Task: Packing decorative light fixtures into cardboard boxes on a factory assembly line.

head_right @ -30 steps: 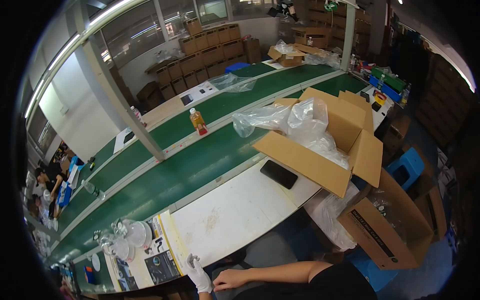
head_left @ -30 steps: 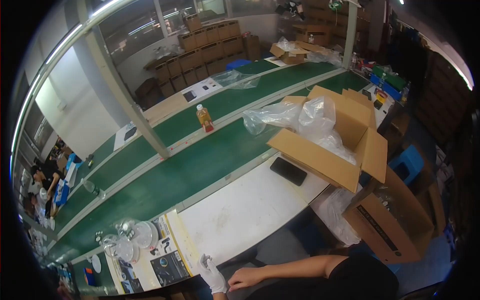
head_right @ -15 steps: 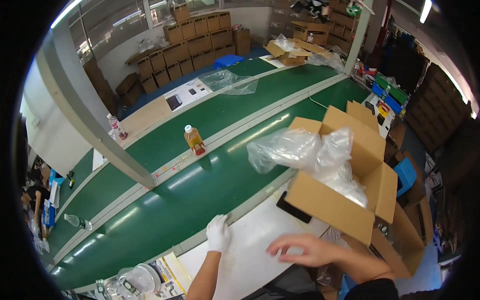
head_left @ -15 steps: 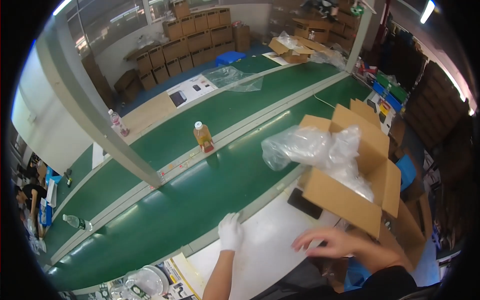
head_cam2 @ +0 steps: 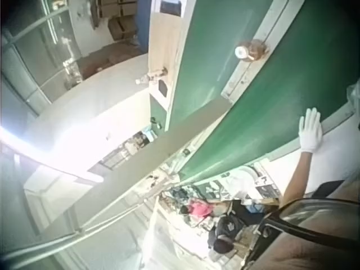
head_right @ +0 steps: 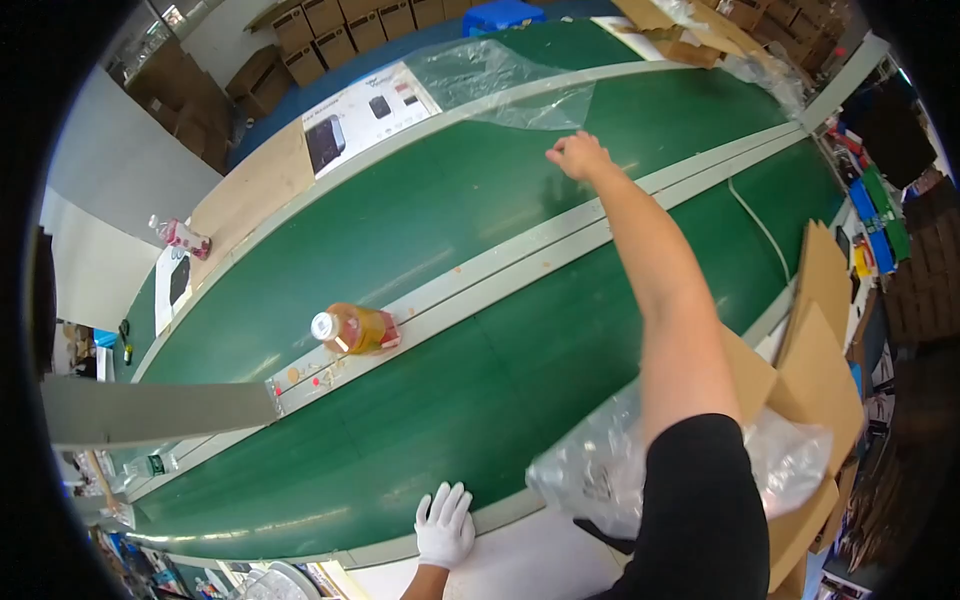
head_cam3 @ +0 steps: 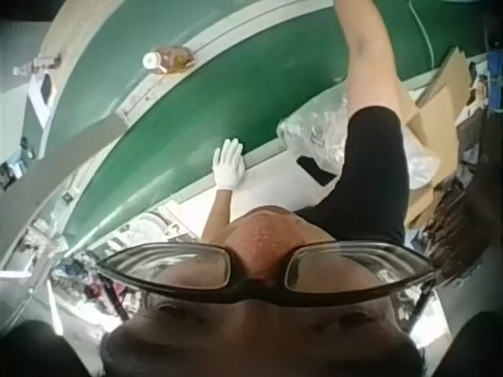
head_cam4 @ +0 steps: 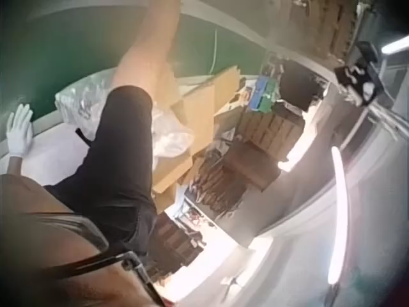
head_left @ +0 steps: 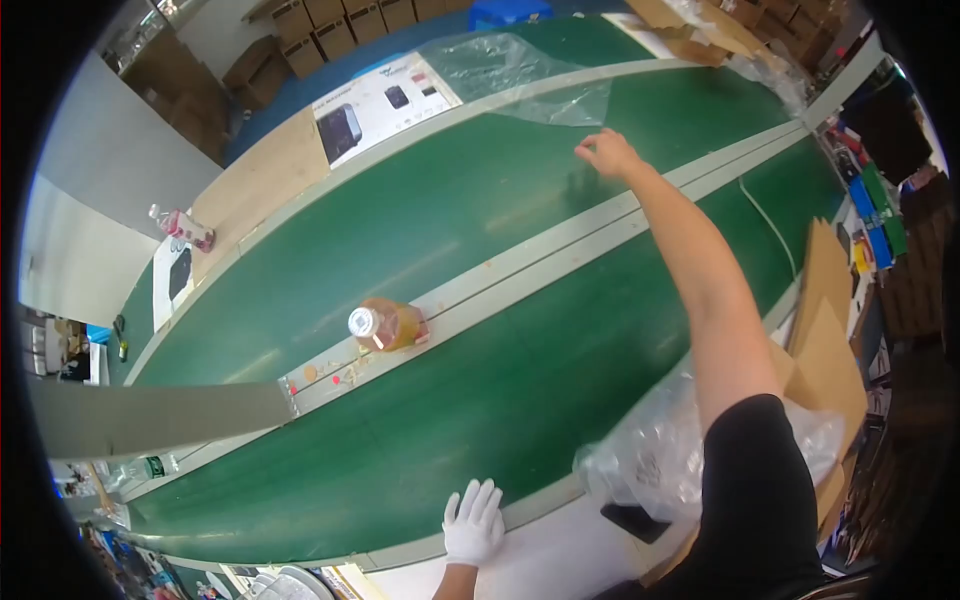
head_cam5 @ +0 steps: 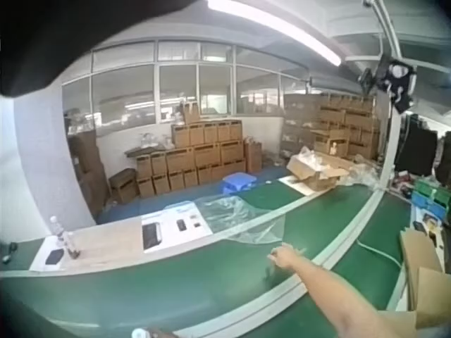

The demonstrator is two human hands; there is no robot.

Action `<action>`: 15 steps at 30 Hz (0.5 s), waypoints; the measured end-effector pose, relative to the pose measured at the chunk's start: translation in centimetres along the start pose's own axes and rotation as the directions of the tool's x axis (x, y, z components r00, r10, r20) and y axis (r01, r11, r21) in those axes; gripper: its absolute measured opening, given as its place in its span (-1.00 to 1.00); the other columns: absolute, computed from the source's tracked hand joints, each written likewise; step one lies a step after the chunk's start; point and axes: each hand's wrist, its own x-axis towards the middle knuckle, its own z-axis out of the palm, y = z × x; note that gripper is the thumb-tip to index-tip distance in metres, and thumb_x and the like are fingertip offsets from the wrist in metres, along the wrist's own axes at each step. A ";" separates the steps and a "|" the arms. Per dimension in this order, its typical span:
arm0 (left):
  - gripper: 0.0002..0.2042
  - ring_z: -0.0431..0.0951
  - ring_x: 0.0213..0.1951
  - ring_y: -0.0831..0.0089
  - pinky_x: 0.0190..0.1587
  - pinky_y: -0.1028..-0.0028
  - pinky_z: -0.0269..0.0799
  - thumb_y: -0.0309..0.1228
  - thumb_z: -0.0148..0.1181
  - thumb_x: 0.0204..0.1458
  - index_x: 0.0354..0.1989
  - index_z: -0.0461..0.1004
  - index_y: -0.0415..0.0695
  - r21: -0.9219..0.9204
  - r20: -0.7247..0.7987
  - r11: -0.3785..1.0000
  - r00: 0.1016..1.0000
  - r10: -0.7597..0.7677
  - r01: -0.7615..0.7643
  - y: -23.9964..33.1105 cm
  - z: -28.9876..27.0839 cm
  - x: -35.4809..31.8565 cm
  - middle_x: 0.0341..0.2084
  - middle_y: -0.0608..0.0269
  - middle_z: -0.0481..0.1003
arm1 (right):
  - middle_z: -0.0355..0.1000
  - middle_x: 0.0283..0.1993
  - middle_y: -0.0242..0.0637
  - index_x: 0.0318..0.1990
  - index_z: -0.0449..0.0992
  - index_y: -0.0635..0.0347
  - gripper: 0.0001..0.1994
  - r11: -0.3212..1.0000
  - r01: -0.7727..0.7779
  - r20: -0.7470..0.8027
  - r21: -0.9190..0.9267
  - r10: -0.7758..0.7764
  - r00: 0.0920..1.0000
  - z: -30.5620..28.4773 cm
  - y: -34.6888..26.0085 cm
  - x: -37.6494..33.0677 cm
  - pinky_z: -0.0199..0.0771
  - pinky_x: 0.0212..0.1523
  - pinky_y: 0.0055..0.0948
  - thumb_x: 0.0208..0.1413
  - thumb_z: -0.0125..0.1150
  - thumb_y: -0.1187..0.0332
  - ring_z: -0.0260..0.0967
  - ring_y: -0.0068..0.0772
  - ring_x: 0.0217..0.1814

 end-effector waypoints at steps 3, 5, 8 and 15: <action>-0.66 0.45 0.18 0.41 0.28 0.22 0.08 -0.37 0.22 -0.08 -0.06 0.60 0.09 -0.002 0.064 1.000 0.998 0.026 -0.026 0.0 0.2 0.7 0.09 0.43 0.52 | -0.13 0.58 -0.04 0.20 0.52 -0.35 -0.48 0.996 0.069 -0.061 0.052 -0.066 0.996 3.1 -1.1 7.1 -0.03 0.43 0.29 0.20 0.04 -0.29 -0.23 0.05 0.62; -0.67 0.47 0.14 0.42 0.21 0.26 0.15 -0.37 0.20 -0.09 -0.09 0.60 0.09 0.021 0.141 1.000 0.990 -0.025 0.023 -0.5 -1.4 0.1 0.06 0.44 0.53 | -0.24 0.62 -0.10 0.23 0.48 -0.45 -0.47 0.984 -0.022 -0.046 0.176 0.030 0.998 6.8 -7.5 7.4 -0.17 0.42 0.42 0.18 0.03 -0.32 -0.35 0.00 0.66; -0.70 0.51 0.05 0.42 0.06 0.36 0.25 -0.36 0.17 -0.11 -0.15 0.60 0.03 -0.059 0.183 0.997 0.982 0.051 -0.040 -0.2 -0.5 1.6 -0.02 0.43 0.54 | -0.16 0.62 -0.30 0.27 0.45 -0.33 -0.40 0.977 -0.140 -0.090 0.163 0.156 0.984 5.8 -5.6 8.9 -0.21 0.38 0.45 0.17 0.04 -0.32 -0.29 -0.24 0.66; -0.67 0.50 0.11 0.45 0.13 0.35 0.24 -0.38 0.20 -0.07 -0.07 0.61 0.08 -0.097 0.092 0.992 0.992 0.085 -0.076 0.0 -0.5 1.2 0.05 0.46 0.55 | 0.59 -0.08 -0.06 0.00 0.55 0.17 -0.47 0.982 0.090 -0.140 0.167 -0.066 0.988 0.6 -3.4 4.6 0.49 0.07 -0.13 0.00 0.45 -0.01 0.48 0.00 0.10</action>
